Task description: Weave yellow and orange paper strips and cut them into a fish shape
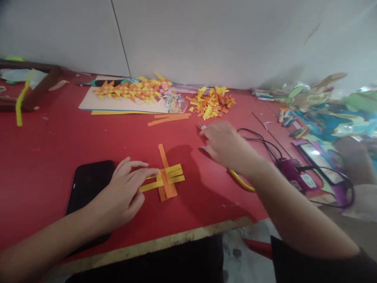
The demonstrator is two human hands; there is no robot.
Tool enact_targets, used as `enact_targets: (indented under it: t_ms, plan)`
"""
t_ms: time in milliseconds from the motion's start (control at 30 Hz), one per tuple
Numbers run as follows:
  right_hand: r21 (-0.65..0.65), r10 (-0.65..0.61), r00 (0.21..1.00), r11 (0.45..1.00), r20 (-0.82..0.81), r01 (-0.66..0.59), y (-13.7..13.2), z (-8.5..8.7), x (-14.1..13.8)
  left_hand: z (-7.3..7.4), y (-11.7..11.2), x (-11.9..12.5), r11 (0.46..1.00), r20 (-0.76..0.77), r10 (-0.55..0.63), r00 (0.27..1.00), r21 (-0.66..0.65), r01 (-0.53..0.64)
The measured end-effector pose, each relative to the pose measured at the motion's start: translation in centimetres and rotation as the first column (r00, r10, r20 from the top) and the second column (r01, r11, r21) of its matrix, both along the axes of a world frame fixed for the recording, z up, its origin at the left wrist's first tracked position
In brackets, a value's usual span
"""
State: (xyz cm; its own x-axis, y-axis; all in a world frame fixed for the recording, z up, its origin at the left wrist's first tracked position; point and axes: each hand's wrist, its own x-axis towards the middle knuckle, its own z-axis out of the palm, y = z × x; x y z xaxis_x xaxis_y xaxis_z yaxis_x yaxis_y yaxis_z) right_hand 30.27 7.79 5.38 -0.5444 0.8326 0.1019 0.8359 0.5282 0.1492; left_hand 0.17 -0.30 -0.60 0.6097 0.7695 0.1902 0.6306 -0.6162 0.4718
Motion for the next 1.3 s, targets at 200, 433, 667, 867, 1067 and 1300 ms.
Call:
enact_targets:
  t_ms: [200, 433, 667, 867, 1067, 1300]
  plan:
    - [-0.290, 0.287, 0.895, 0.874, -0.340, -0.390, -6.0, -2.5, -8.3, 0.5, 0.1, -0.1, 0.996, 0.044, 0.052, 0.998, -0.072, -0.049]
    - [-0.269, 0.284, 0.870, 0.872, -0.404, -0.409, -6.4, -4.7, -8.6, 0.4, 0.0, -0.1, 0.988, 0.126, 0.116, 0.985, -0.111, -0.103]
    - [-0.178, 0.299, 0.797, 0.877, -0.526, -0.446, -6.0, -4.7, -7.8, 0.4, -0.2, 0.0, 0.995, 0.081, 0.083, 0.993, -0.060, -0.078]
    - [-0.317, 0.000, 0.772, 0.912, -0.636, -0.261, -5.0, -4.4, -7.0, 0.4, -0.4, 0.0, 1.000, 0.035, -0.016, 0.999, 0.011, 0.015]
    - [-0.497, -0.211, 0.758, 0.852, -0.617, -0.167, -4.8, -4.3, -6.7, 0.4, -0.5, 0.1, 0.996, -0.008, -0.059, 0.998, 0.069, 0.060]
    - [-0.535, -0.253, 0.788, 0.837, -0.562, -0.113, -4.7, -3.9, -6.7, 0.9, -0.6, 0.0, 0.992, -0.076, -0.081, 0.994, 0.087, 0.088]
